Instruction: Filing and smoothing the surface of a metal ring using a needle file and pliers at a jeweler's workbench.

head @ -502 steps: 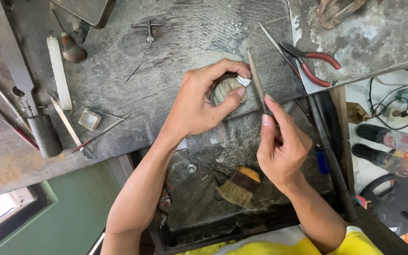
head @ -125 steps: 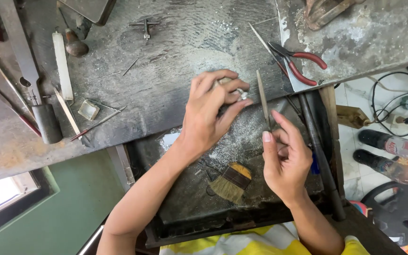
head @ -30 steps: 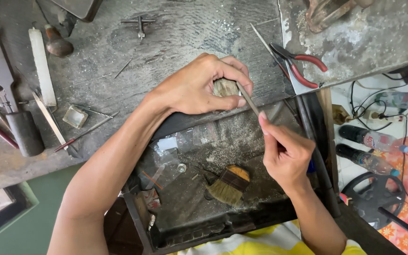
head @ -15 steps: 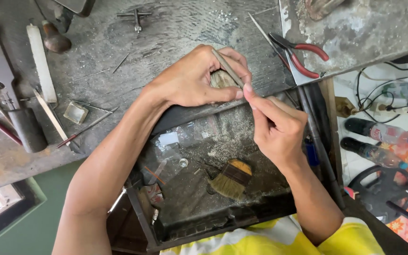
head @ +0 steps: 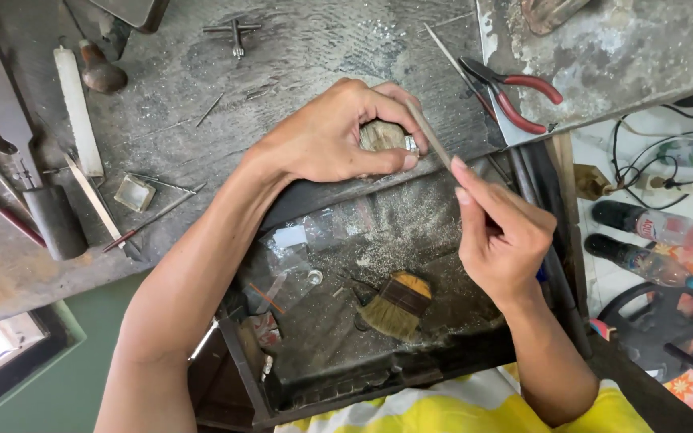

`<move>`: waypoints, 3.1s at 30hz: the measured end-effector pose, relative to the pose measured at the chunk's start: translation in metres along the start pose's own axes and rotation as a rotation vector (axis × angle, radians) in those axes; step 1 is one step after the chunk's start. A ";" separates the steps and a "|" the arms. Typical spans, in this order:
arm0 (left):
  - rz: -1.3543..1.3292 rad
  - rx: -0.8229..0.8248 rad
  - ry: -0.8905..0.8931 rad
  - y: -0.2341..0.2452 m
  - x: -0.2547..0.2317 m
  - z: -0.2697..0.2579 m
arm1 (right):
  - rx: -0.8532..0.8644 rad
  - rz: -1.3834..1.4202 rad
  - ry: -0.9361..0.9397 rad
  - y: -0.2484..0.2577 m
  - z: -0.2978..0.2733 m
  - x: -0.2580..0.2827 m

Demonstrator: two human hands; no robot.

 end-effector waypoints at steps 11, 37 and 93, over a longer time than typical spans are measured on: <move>-0.001 -0.023 -0.014 -0.003 -0.005 0.000 | 0.093 -0.012 -0.003 -0.017 0.019 0.001; 0.029 -0.011 -0.007 0.000 -0.010 -0.005 | -0.076 -0.034 -0.248 0.008 0.003 -0.005; 0.734 -1.122 -0.012 -0.078 -0.036 -0.057 | 0.074 -0.069 -0.147 -0.019 -0.030 0.016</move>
Point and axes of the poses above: each hand's wrist, its own z-axis towards the middle knuckle, its own y-axis out of the back of the hand, x = y × z, the point moved 6 cm from there along z, towards the middle knuckle, and after that the axes turned 13 degrees about z, right-handed, at the moved point
